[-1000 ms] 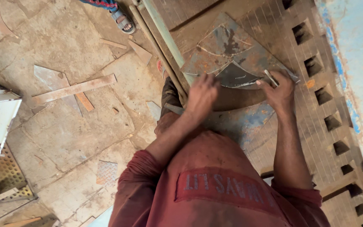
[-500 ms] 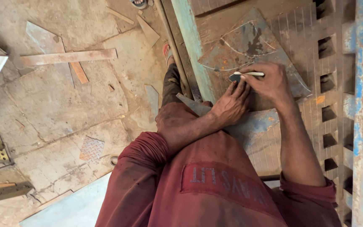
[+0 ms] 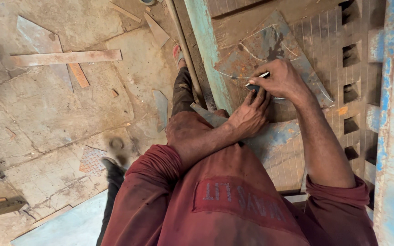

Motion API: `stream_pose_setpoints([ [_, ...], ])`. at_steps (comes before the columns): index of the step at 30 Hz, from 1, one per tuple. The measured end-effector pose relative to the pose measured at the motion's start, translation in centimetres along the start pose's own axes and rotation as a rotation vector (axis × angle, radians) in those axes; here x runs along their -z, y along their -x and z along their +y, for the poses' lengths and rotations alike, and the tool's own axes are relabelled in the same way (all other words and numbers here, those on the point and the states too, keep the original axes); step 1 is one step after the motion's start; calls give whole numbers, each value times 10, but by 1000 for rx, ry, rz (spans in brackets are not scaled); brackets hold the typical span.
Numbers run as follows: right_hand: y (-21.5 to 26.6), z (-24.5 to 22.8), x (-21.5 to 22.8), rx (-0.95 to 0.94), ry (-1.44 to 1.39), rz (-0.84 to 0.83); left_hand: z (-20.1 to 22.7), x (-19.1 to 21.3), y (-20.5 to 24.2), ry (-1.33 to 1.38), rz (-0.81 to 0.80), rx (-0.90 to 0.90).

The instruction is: The person uses a white marker to trace curved lines on a metal sheet placed on a workbench. They repeatedly reposition the sheet, trace along its edges, and adjust its orientation while continuing to mark the surface.

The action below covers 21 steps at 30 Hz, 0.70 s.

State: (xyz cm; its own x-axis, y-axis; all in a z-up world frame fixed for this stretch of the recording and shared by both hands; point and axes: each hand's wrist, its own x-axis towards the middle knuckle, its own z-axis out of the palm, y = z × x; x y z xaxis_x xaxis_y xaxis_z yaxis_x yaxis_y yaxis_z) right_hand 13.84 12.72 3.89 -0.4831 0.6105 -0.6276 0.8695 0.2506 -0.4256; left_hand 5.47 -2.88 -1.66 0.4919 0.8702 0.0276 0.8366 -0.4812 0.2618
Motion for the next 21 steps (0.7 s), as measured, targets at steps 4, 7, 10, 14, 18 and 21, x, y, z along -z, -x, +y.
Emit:
stream_pose_setpoints([
  [4, -6, 9, -3, 61, -15, -1, 1, -1, 0, -7, 4, 10],
  [7, -10, 23, 1, 156, 44, 83, 1, -1, -1, -14, 32, 21],
  [10, -13, 43, 12, 154, 128, 150, 3, 0, -1, 46, 25, 33],
  [14, -15, 65, 30, -25, 134, 133, 2, 2, -2, 63, -37, 9],
  [18, -11, 65, 44, 79, 178, 264, 3, -2, -2, 28, 20, 24],
  [21, 3, 48, 48, -60, -18, 206, 2, -6, -3, 47, 42, 30],
])
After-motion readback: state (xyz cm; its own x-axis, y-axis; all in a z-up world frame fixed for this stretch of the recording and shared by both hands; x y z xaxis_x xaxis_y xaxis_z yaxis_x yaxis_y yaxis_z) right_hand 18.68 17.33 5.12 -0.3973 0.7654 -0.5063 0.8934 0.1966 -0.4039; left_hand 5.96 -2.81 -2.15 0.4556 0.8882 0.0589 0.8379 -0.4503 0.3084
